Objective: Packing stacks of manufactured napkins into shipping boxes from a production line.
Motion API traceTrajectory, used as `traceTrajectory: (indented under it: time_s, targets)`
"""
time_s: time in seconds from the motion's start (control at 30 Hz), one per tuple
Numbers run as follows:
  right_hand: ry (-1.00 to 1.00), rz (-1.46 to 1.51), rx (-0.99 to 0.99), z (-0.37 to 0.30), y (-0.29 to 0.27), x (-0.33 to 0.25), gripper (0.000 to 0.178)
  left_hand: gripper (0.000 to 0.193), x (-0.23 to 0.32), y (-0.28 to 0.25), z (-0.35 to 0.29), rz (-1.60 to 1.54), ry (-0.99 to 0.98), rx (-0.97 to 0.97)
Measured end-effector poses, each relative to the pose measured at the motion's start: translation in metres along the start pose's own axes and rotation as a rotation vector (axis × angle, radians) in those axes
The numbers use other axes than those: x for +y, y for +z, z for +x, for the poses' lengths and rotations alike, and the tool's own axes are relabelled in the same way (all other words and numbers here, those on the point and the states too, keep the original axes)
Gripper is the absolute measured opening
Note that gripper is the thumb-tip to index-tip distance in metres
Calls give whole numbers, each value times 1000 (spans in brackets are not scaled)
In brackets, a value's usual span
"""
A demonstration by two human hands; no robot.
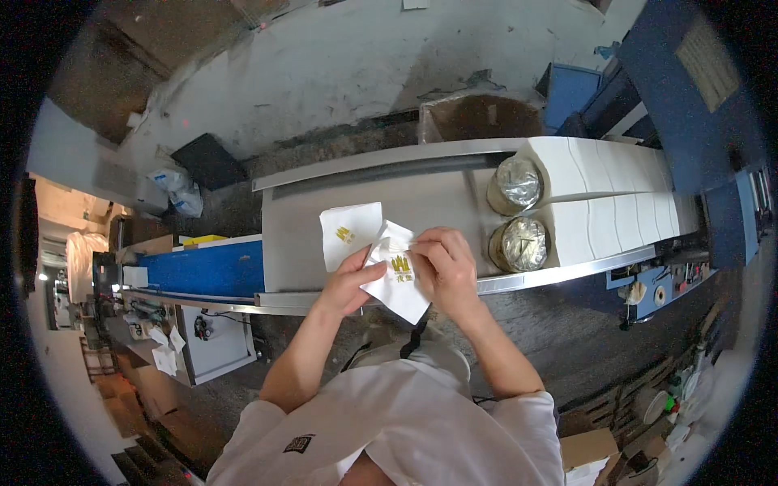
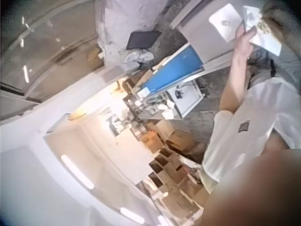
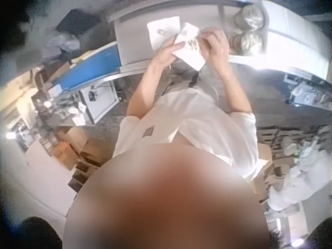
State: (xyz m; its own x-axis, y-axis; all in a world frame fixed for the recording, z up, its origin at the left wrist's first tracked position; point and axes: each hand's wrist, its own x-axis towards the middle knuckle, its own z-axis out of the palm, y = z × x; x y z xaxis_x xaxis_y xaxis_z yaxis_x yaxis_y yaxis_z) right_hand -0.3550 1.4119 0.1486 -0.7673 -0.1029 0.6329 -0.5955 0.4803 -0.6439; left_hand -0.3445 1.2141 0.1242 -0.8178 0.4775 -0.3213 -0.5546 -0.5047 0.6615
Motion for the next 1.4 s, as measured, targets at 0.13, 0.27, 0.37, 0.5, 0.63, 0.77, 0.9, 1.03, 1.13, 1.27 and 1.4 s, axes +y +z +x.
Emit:
traceTrajectory:
  time_s: [0.13,0.27,0.37,0.5,0.63,0.77,0.9,1.03,1.13,1.27,1.4]
  targets:
    - [-43,-2,-70,7,-2,-3,25,51,-3,-11,0,5,8,-17]
    - [-77,107,-143,8,-4,3,27,63,-21,-24,-1,-262,-7,-100]
    - [244,212,-158,-2,-13,4,14,72,-35,-29,4,-342,34,-175]
    - [339,219,147,40,-27,25,11,59,-33,-28,8,-239,-97,-31]
    - [350,210,350,118,-30,87,21,49,-24,-30,7,-224,-50,-42]
    - [356,-281,412,173,-41,163,35,47,-14,-23,6,-210,-46,-18]
    - [392,183,173,136,-30,151,34,45,-7,-26,0,-204,5,-9]
    - [754,605,-459,58,2,56,54,44,1,-36,-7,-140,10,2]
    - [696,658,-714,20,13,44,54,43,4,-38,-3,-35,-35,54]
    - [811,743,-737,6,18,37,48,43,4,-48,-5,28,-43,47]
    - [832,787,-642,-7,17,42,41,43,4,-49,-5,69,-46,68]
